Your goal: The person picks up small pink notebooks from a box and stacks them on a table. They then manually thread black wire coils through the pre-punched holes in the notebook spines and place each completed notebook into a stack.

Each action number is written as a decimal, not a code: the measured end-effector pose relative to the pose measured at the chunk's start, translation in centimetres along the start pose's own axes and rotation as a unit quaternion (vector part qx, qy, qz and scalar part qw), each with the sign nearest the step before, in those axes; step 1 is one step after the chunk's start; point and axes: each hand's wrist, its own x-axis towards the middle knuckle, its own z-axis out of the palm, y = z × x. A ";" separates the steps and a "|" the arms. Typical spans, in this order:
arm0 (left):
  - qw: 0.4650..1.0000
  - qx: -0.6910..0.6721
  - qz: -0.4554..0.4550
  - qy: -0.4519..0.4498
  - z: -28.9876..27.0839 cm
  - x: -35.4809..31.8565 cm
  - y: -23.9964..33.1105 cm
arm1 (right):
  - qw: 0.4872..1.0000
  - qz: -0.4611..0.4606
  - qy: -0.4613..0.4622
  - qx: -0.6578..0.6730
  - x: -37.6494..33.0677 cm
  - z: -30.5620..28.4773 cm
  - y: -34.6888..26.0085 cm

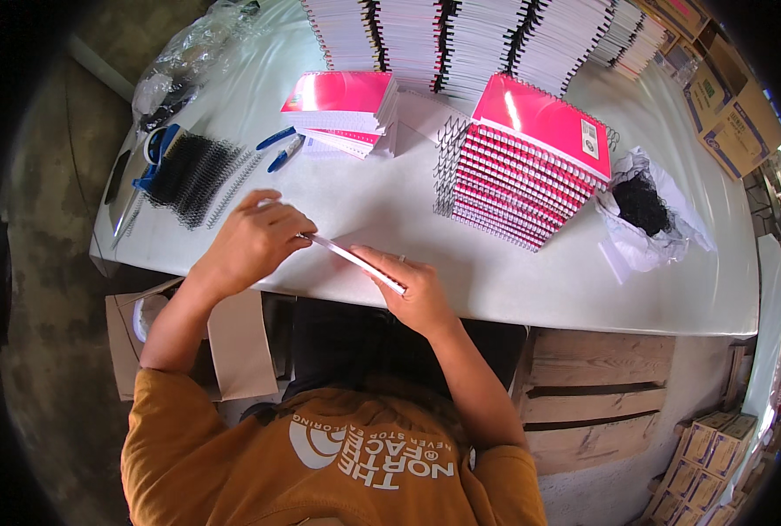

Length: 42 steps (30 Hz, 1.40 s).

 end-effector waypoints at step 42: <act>0.932 0.057 0.067 0.350 14.1 -1.7 3.7 | 0.995 -0.083 -0.015 -0.056 -1.8 3.0 0.6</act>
